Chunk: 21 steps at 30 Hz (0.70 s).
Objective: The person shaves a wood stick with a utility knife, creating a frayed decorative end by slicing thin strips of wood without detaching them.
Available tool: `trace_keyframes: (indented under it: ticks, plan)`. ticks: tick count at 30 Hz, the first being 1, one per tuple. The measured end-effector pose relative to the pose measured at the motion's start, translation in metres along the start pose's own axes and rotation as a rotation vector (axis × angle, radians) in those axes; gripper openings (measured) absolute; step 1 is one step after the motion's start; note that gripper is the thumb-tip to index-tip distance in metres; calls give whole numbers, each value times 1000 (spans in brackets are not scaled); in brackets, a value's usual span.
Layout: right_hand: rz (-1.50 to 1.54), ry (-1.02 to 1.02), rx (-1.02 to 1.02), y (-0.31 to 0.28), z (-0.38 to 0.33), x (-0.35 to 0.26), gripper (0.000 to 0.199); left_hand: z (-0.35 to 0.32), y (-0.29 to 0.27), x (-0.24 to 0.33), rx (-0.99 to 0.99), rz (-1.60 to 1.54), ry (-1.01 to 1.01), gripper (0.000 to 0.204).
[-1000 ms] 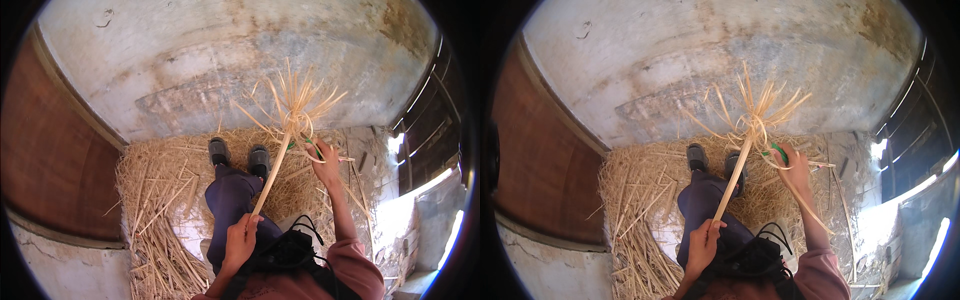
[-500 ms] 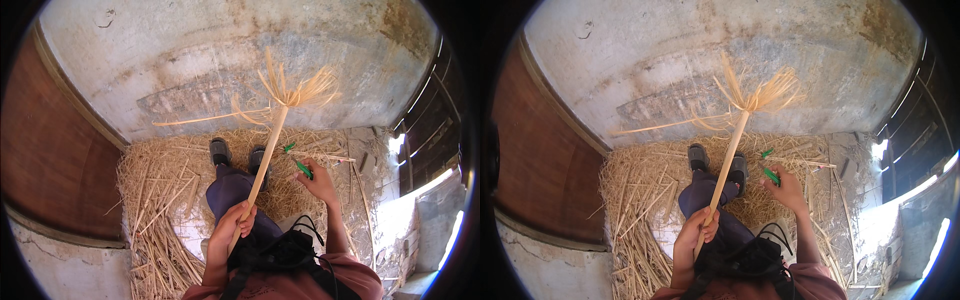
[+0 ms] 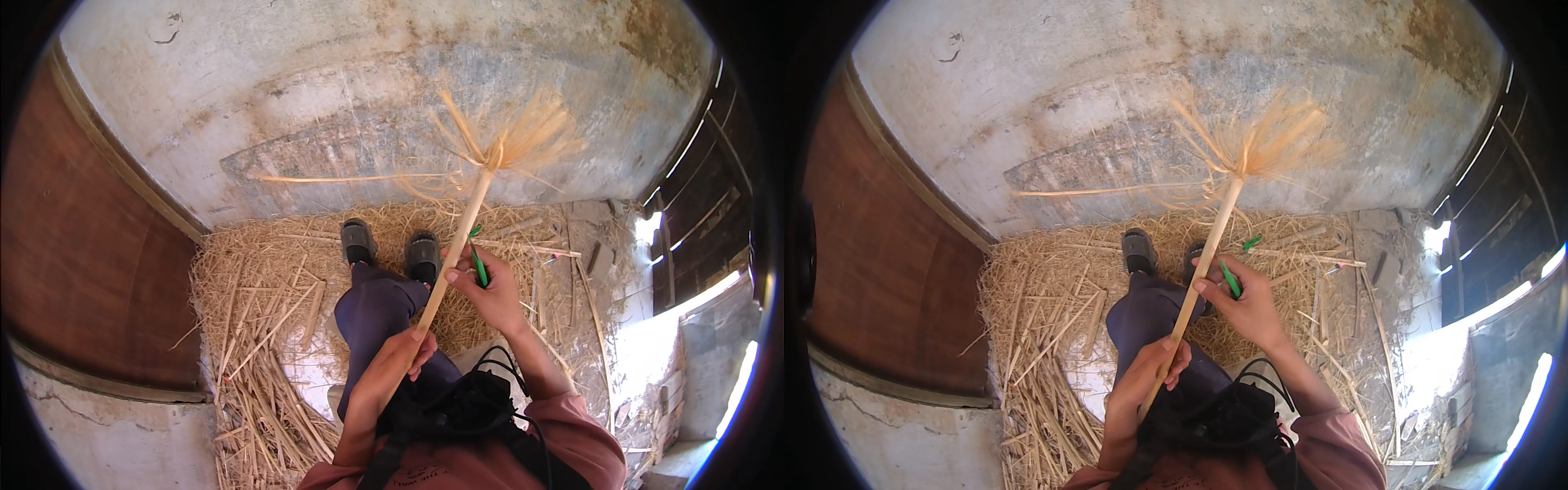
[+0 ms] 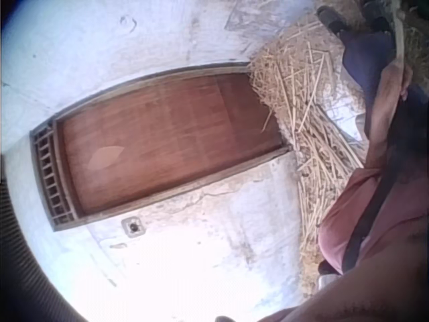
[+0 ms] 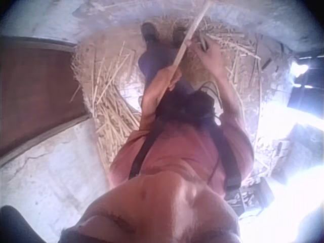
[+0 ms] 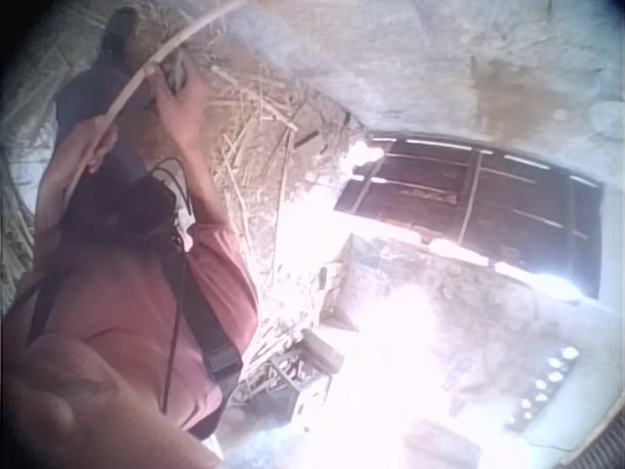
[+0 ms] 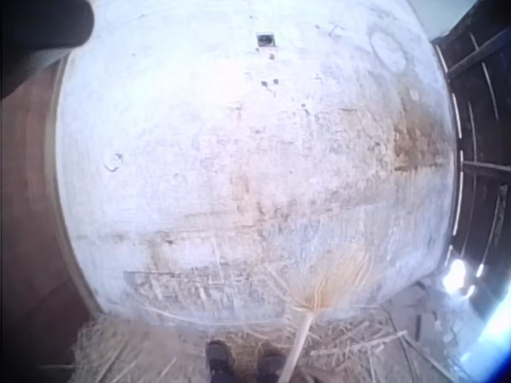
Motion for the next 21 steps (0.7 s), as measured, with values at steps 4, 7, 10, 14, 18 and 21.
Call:
trace_keyframes:
  ticks: [4,7,10,14,18,21]
  plan:
    - [-81,-45,10,7,2,-11,37,-3,1,17,230,401,274,29]
    - [-328,-180,52,2,-5,-23,29,-9,-1,25,364,477,336,28]
    - [-518,-325,-65,0,-19,-16,26,-14,0,40,456,560,320,32]
    - [-686,-558,-165,11,-32,-13,31,-14,-2,43,489,645,293,35]
    - [-793,-628,-187,19,-37,-17,32,-14,4,49,504,698,362,34]
    - [-818,-642,-188,25,-40,-17,31,-13,10,52,539,711,470,33]
Point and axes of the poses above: each hand's wrist, its own z-axis towards the middle knuckle, its own y-axis out of the palm, x = y × z, the point moved 5 cm from there along z, towards the middle knuckle, and after that the axes turned 8 degrees about z, right-handed, at the moved point
